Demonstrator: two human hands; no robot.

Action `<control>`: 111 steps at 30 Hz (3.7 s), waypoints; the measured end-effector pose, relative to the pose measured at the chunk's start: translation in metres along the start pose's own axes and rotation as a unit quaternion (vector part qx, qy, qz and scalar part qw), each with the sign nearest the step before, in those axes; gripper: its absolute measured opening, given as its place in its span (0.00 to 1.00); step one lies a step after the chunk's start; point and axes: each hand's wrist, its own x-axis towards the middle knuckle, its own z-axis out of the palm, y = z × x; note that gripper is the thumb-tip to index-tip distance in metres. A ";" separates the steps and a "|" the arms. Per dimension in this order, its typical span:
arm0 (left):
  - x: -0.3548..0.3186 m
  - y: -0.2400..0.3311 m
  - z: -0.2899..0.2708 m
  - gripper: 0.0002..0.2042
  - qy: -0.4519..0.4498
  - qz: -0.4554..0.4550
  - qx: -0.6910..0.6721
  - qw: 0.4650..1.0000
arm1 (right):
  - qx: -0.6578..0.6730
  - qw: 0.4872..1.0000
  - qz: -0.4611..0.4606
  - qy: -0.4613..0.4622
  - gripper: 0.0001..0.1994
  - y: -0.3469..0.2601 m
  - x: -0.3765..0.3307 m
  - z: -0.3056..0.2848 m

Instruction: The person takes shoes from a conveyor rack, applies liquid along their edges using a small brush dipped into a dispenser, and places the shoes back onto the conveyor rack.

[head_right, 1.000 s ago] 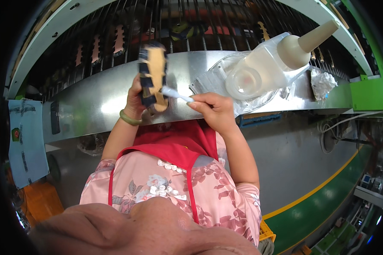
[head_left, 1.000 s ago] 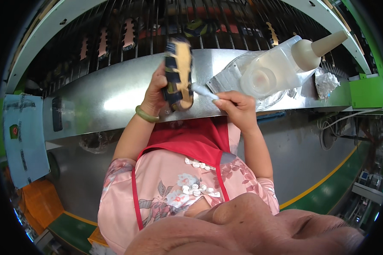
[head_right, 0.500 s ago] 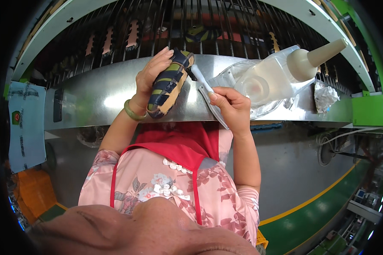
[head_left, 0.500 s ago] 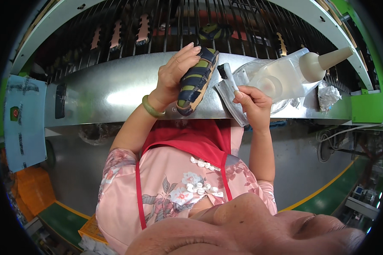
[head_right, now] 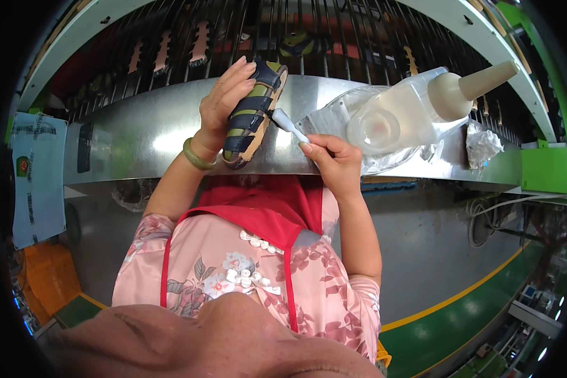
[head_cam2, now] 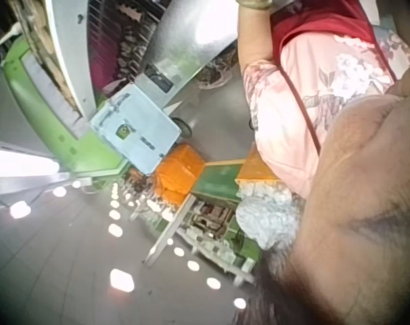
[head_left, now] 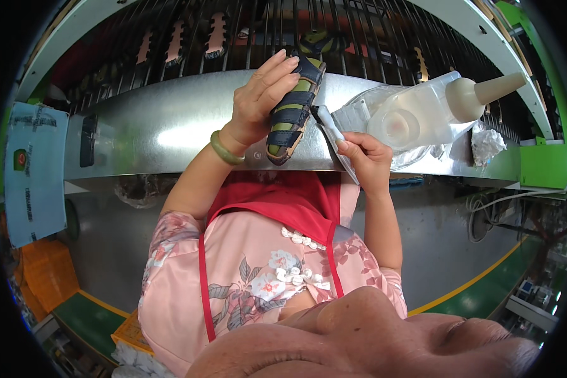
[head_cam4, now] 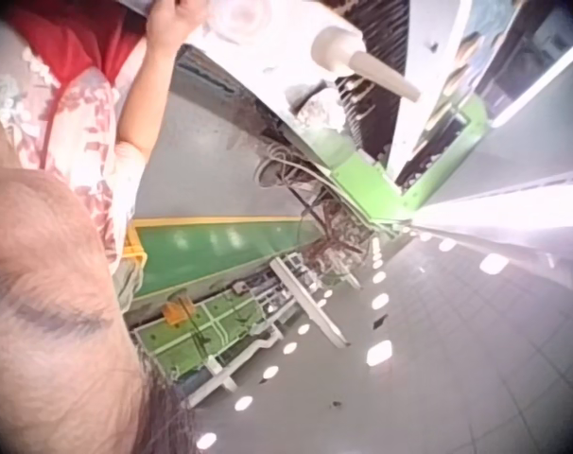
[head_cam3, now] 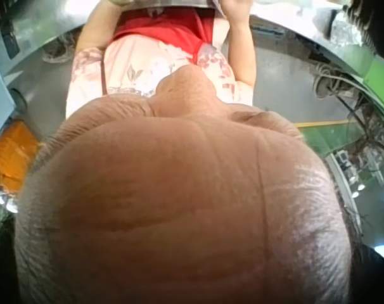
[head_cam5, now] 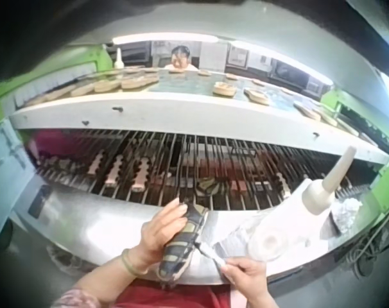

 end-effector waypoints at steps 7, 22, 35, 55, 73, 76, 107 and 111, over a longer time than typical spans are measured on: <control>0.000 0.002 0.002 0.22 -0.012 -0.010 0.008 1.000 | -0.037 0.998 -0.060 0.000 0.07 -0.007 0.002 0.002; -0.008 -0.006 0.001 0.24 -0.031 -0.049 0.044 0.997 | -0.062 0.996 -0.059 -0.003 0.07 0.007 -0.006 0.002; -0.016 -0.008 0.002 0.24 -0.059 -0.102 0.022 0.993 | -0.045 0.992 -0.116 -0.011 0.07 -0.013 0.004 0.014; -0.022 -0.003 0.001 0.22 -0.105 -0.201 -0.044 0.973 | -0.074 0.995 -0.060 -0.006 0.07 0.002 0.005 0.007; 0.056 -0.039 0.132 0.19 -0.103 -0.636 -0.519 0.561 | 0.132 0.978 0.029 0.157 0.07 0.028 -0.035 -0.063; 0.061 -0.050 0.188 0.18 -0.064 -0.677 -0.510 0.527 | 0.129 0.979 0.032 0.153 0.07 0.036 -0.035 -0.071; 0.097 -0.101 0.154 0.28 -0.520 -0.314 0.113 0.786 | 0.056 0.975 0.095 0.191 0.09 0.042 -0.063 -0.080; 0.107 -0.057 0.067 0.33 -0.380 -0.425 -0.036 0.821 | -0.011 0.974 0.088 0.207 0.09 0.024 -0.063 -0.096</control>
